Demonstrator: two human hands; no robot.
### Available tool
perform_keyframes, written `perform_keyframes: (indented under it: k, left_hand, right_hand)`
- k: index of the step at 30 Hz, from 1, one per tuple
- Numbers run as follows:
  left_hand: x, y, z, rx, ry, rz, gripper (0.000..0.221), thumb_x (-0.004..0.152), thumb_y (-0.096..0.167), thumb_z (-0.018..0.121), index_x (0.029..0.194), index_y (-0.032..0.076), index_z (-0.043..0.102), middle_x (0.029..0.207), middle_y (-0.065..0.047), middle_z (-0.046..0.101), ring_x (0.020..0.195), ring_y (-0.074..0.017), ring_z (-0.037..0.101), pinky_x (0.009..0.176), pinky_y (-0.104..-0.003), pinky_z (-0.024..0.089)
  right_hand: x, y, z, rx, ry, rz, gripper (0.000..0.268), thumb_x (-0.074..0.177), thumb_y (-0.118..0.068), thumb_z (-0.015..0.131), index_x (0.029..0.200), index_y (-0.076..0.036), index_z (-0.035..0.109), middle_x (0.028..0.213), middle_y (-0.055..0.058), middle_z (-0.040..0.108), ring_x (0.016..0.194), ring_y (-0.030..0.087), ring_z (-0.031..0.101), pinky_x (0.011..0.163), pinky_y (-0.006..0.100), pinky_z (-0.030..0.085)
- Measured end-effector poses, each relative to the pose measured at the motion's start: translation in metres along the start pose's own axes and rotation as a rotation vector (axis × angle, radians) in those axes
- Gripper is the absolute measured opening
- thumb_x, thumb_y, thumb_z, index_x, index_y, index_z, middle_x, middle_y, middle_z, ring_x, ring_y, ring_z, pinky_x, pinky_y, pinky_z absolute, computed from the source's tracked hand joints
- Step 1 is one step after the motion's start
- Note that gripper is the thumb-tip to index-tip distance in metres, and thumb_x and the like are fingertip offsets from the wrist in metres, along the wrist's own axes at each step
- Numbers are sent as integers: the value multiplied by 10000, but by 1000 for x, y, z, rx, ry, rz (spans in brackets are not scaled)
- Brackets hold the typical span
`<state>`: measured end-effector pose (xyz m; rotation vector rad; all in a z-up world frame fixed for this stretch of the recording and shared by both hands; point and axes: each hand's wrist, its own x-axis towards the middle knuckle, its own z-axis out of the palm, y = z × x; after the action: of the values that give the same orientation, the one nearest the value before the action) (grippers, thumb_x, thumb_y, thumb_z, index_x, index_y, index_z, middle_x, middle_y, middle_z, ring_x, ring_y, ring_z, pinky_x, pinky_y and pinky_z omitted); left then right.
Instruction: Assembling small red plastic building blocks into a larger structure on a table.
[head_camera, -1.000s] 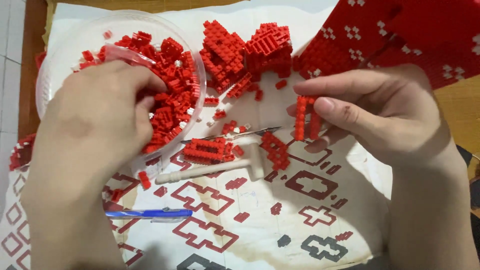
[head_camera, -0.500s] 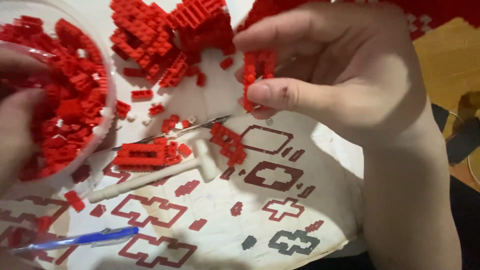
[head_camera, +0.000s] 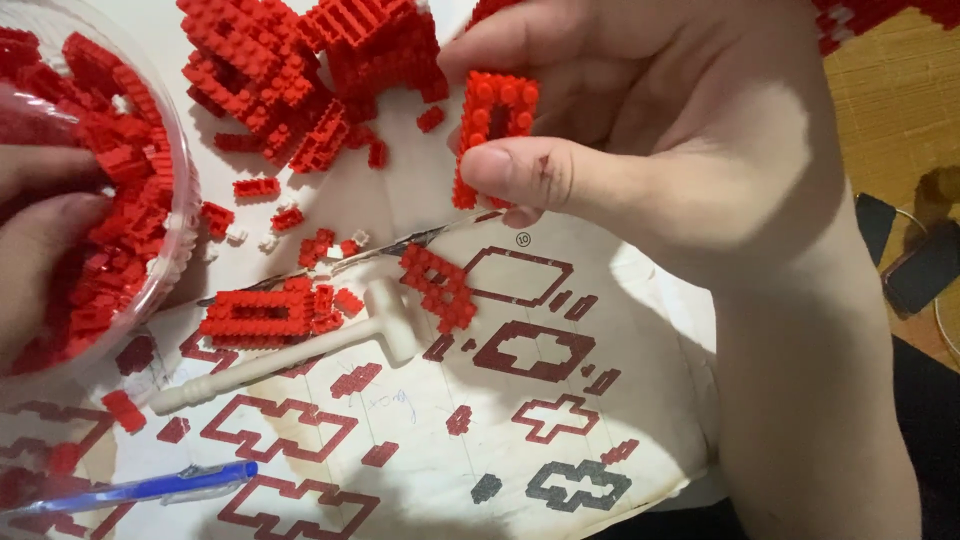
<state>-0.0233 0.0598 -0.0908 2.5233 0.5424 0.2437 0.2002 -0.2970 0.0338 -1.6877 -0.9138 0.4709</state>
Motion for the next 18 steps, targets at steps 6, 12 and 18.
perform_keyframes:
  k: [6,12,18]
  left_hand:
    - [-2,47,-21,110,-14,197,328,1009,-158,651,1334,-174,690,1272,-322,671,1164,-426,631,1088,-491,485]
    - [1,89,-34,329,-19,69,214,1015,37,674,1204,23,774,1046,-130,766,920,-317,704,860,-453,528]
    - [-1,95,-32,0,27,15,219,1003,-146,687,1111,-42,528,996,-162,563,772,-234,494,657,-337,410]
  right_hand:
    - [3,-2,7,-3,50,52,360,923,35,788,1193,109,561,1038,203,675,727,258,778,650,280,700]
    - [7,-8,16,57,90,124,318,911,9,757,1118,77,525,929,221,703,674,255,743,598,285,669]
    - [5,-9,17,25,64,95,282,934,10,723,1134,90,542,937,227,699,728,254,755,634,288,663]
